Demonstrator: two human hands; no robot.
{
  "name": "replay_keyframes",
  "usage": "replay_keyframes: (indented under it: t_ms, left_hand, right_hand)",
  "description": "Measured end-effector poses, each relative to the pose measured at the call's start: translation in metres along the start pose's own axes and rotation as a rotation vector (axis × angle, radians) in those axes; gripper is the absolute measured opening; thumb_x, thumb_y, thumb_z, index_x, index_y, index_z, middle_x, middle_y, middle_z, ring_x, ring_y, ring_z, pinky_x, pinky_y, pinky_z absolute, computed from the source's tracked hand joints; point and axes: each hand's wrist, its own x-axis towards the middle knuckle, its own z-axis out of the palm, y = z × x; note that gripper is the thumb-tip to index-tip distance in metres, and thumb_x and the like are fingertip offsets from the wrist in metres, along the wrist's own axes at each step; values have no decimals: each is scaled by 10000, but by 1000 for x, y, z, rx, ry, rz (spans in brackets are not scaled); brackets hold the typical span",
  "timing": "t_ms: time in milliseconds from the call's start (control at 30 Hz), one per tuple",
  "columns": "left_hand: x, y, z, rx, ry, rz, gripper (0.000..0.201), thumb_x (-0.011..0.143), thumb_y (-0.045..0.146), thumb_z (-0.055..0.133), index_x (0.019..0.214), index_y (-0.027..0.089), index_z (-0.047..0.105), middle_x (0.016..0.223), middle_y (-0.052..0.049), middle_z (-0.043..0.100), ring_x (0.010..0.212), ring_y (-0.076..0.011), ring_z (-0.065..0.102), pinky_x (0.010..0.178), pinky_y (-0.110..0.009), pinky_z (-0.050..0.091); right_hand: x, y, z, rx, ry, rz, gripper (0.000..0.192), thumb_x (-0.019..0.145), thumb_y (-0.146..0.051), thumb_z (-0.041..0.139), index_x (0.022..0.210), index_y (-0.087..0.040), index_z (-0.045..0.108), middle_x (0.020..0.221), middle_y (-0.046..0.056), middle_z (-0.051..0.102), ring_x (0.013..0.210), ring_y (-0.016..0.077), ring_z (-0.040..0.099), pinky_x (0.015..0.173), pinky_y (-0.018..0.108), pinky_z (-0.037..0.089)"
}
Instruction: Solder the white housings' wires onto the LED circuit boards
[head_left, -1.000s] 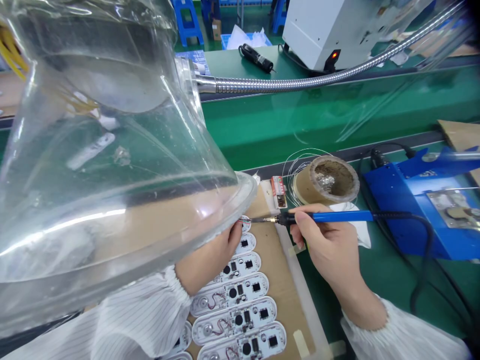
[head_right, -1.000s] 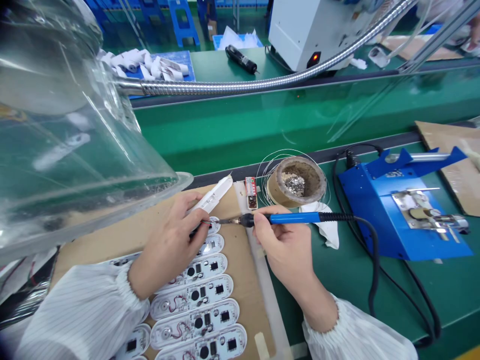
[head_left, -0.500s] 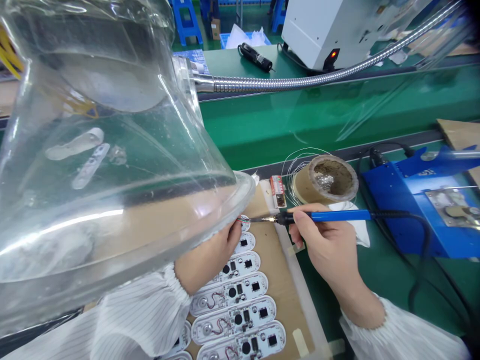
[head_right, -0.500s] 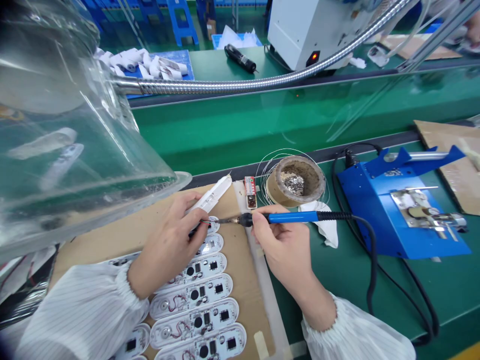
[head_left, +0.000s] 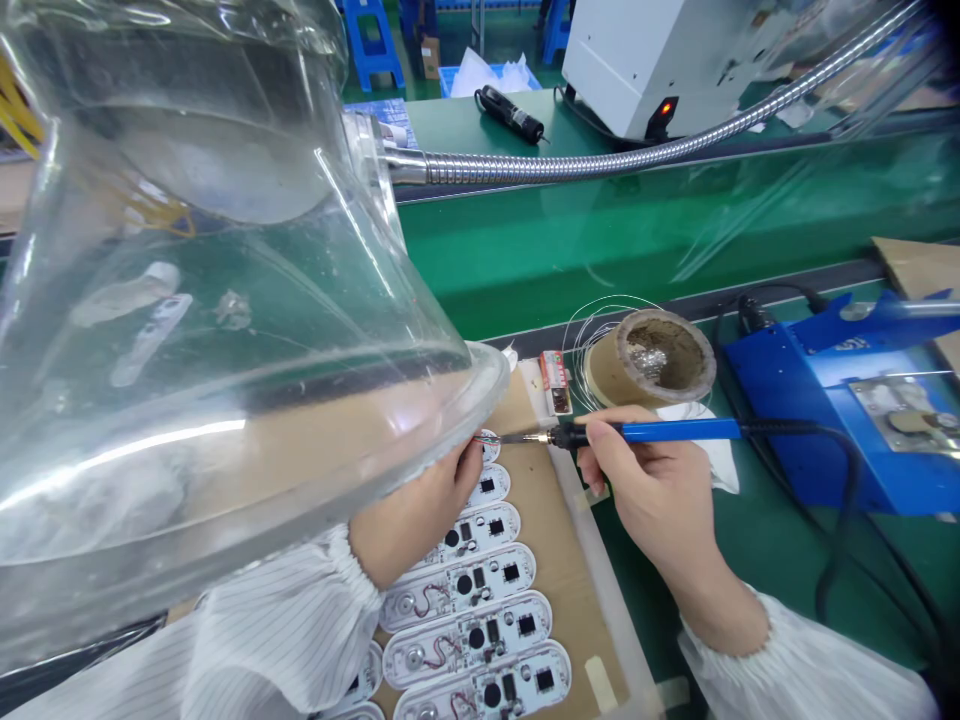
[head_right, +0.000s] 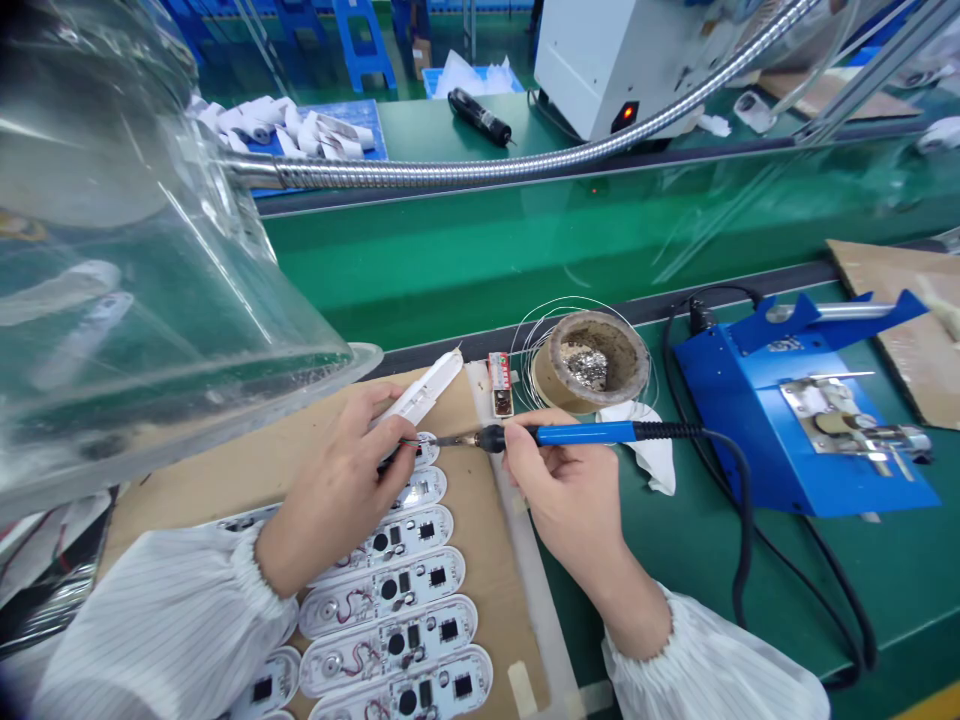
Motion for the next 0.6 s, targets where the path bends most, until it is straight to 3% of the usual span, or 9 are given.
replay_keyframes:
  t_ms: [600]
  left_hand:
    - [0,0,1,26,6,16,271,935,109,634,1156,246,711,1518,-120,575,1366,-324,597,1079,-518,590]
  right_hand:
    - [-1,-3,2,25,35,-4,158,981,-324,682,894,-205,740,588,-31,645,491,129,566,483,250,460]
